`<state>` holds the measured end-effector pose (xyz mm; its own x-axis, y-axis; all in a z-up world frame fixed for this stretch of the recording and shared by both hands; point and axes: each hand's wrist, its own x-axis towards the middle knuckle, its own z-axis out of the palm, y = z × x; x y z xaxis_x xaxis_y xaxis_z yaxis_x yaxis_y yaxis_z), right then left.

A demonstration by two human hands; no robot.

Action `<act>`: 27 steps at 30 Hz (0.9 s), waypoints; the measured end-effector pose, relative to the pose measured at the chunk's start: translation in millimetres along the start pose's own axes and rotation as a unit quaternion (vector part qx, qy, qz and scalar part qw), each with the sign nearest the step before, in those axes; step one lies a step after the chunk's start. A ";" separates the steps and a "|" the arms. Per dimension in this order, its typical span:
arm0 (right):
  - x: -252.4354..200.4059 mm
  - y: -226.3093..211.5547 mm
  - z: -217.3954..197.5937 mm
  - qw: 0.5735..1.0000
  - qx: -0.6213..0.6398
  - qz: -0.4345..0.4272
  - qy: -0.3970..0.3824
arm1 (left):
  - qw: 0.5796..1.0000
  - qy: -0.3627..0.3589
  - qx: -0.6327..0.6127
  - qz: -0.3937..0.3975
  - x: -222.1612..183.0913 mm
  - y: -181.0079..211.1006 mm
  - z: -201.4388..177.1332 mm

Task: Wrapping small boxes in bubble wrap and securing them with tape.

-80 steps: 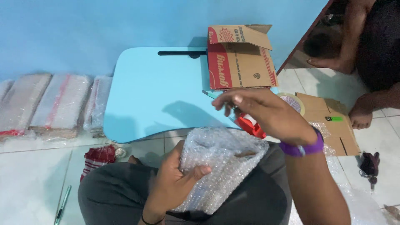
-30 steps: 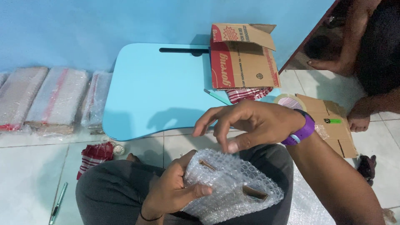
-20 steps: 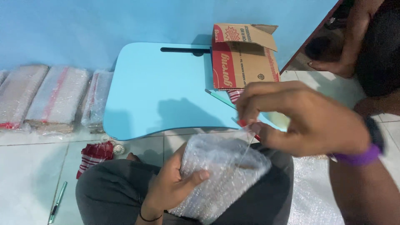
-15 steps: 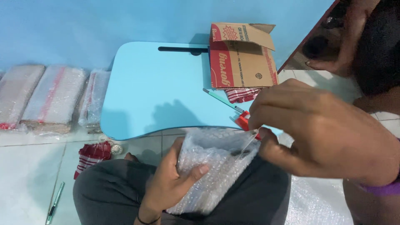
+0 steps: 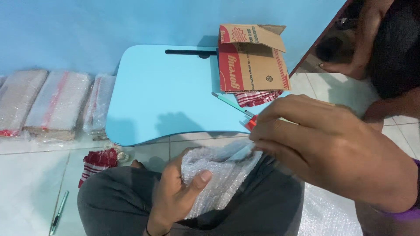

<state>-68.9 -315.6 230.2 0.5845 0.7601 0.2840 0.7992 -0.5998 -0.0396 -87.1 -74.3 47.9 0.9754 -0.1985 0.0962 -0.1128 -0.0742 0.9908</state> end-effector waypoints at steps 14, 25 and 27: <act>8.4 3.9 5.7 0.995 0.084 0.004 0.056 | 0.996 0.038 0.024 0.083 -3.3 17.0 6.4; -38.6 6.7 122.5 0.763 0.453 0.212 0.410 | 0.987 0.159 -0.002 -0.038 -8.5 -10.8 17.2; -41.4 0.0 158.7 0.749 0.506 0.198 0.380 | 0.984 0.161 0.007 -0.072 -9.3 -16.5 15.2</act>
<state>-70.9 -307.4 66.4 0.8617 -0.0198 0.5070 0.5073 0.0481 -0.8604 -97.2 -86.0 29.2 0.9906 0.1356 -0.0185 0.0311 -0.0918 0.9953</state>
